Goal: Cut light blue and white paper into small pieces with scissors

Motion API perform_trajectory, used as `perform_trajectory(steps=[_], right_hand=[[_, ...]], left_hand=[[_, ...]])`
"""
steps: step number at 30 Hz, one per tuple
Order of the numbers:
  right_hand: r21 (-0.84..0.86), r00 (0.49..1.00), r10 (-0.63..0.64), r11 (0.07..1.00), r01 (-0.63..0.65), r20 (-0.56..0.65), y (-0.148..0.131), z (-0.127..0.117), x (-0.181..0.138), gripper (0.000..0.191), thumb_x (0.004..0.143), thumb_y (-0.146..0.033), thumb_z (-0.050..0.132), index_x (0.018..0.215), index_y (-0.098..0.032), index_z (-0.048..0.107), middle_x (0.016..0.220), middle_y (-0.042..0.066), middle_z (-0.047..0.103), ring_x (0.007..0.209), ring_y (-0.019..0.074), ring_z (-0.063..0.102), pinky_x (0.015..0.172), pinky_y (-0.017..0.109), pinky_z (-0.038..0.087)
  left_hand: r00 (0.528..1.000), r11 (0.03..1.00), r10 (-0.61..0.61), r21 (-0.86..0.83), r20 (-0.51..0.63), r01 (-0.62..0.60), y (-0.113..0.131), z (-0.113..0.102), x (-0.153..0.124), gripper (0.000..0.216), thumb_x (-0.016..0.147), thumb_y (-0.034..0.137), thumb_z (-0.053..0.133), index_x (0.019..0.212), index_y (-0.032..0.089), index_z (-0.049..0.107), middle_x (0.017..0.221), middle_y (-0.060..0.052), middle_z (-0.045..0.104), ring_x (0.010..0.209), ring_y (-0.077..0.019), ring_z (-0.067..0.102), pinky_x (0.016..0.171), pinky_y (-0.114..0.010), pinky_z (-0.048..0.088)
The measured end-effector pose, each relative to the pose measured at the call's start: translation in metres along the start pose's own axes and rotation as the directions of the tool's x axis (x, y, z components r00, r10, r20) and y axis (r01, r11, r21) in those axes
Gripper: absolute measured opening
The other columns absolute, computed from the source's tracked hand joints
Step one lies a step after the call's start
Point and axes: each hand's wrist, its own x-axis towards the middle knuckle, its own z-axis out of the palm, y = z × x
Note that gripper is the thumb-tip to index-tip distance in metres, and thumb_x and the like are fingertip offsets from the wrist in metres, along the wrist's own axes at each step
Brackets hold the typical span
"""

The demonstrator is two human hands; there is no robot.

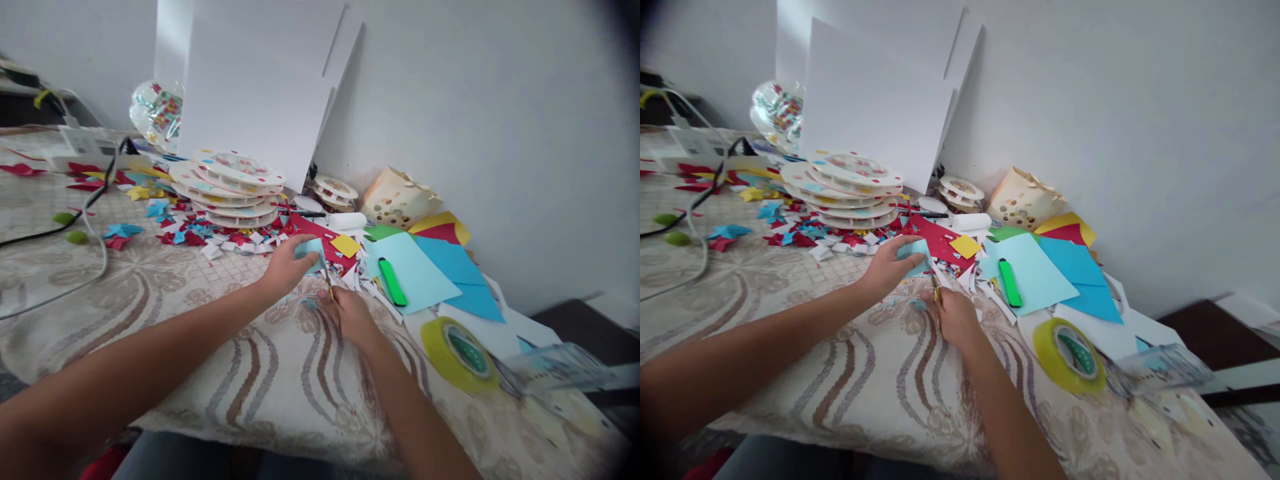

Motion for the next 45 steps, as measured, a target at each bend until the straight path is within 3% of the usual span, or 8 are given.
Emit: perform_trajectory(steps=[16, 36, 41, 45], right_hand=[[-0.021, 1.000, -0.012, 1.000, 0.012, -0.026, 0.0003, 0.0020, 0.0005, 0.047, 0.089, -0.051, 0.025, 0.071, -0.017, 0.052, 0.063, 0.006, 0.059, 0.059, 0.0137, 0.051, 0.052, 0.023, 0.024], [-0.018, 1.000, 0.005, 1.000, -0.005, -0.031, 0.0041, 0.0029, 0.0039, 0.050, 0.087, -0.054, 0.027, 0.068, -0.017, 0.054, 0.061, 0.007, 0.058, 0.056, 0.0150, 0.050, 0.052, 0.024, 0.027], [0.048, 0.999, 0.016, 0.999, -0.014, -0.034, 0.0045, 0.0029, 0.0039, 0.049, 0.086, -0.055, 0.029, 0.066, -0.017, 0.051, 0.060, 0.005, 0.055, 0.056, 0.0148, 0.049, 0.052, 0.024, 0.028], [0.207, 0.998, 0.001, 0.978, 0.012, -0.059, 0.0061, 0.0067, 0.0040, 0.048, 0.085, -0.056, 0.031, 0.067, -0.017, 0.050, 0.061, 0.003, 0.055, 0.059, 0.0138, 0.048, 0.054, 0.022, 0.031]], left_hand=[[0.998, 0.995, -0.057, -0.084, 0.017, 0.059, -0.0003, 0.0013, -0.0004, 0.040, 0.068, 0.029, 0.059, 0.105, 0.016, 0.059, 0.099, -0.006, 0.060, 0.086, -0.0180, 0.057, 0.076, -0.032, 0.047], [0.999, 0.997, -0.036, -0.067, 0.005, 0.037, -0.0033, 0.0017, 0.0022, 0.040, 0.067, 0.028, 0.060, 0.105, 0.016, 0.060, 0.101, -0.008, 0.059, 0.093, -0.0205, 0.055, 0.085, -0.036, 0.044], [0.999, 0.995, -0.048, -0.091, -0.004, 0.048, -0.0030, 0.0002, 0.0029, 0.040, 0.066, 0.029, 0.060, 0.104, 0.017, 0.061, 0.099, -0.007, 0.059, 0.089, -0.0195, 0.055, 0.082, -0.034, 0.044], [0.995, 0.980, -0.084, -0.186, -0.046, 0.074, -0.0022, -0.0028, 0.0057, 0.043, 0.063, 0.031, 0.062, 0.104, 0.017, 0.060, 0.091, -0.005, 0.060, 0.080, -0.0171, 0.056, 0.074, -0.031, 0.046]])
